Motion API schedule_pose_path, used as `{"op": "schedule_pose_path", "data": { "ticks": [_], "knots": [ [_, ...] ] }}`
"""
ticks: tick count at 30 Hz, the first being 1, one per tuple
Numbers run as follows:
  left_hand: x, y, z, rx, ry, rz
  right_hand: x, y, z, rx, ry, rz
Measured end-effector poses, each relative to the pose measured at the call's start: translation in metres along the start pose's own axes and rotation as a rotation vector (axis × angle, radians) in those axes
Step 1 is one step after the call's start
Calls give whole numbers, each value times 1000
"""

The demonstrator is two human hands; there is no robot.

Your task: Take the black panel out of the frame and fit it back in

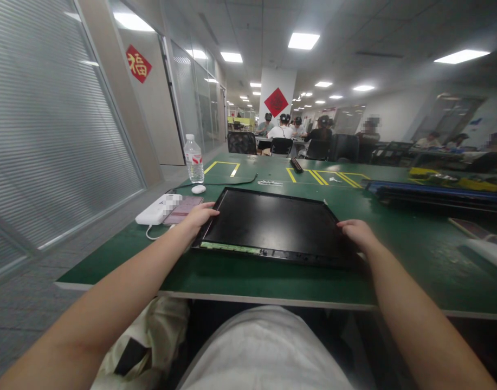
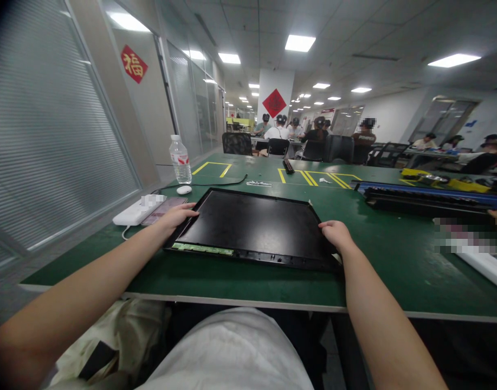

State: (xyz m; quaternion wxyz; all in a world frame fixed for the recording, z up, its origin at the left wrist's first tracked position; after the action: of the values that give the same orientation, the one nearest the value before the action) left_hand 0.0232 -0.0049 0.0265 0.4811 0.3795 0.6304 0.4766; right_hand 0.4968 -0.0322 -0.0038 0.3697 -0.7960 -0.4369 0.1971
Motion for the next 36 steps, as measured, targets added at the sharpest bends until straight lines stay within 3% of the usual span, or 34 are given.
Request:
{"op": "schedule_pose_path", "data": {
  "ticks": [12, 19, 36],
  "knots": [
    [-2, 2, 2, -207, -151, -3, 5, 4, 3, 5, 17, -36],
    [-5, 3, -1, -186, -275, -25, 4, 4, 3, 11, -1, -28],
    [-4, 5, -7, -157, -272, 111, 0, -1, 3, -31, -19, -56]
  ]
}}
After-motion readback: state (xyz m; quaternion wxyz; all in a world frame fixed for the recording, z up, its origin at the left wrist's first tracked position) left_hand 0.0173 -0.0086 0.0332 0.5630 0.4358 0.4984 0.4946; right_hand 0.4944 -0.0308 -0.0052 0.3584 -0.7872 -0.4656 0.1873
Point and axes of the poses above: each hand's wrist, its own x-axis towards the middle knuckle, its own z-axis out of the palm, y = z × x, the point moved 1 cm from there along x, towards the middle knuckle, and after that the axes turned 3 degrees about y, right-handed, at the moved point
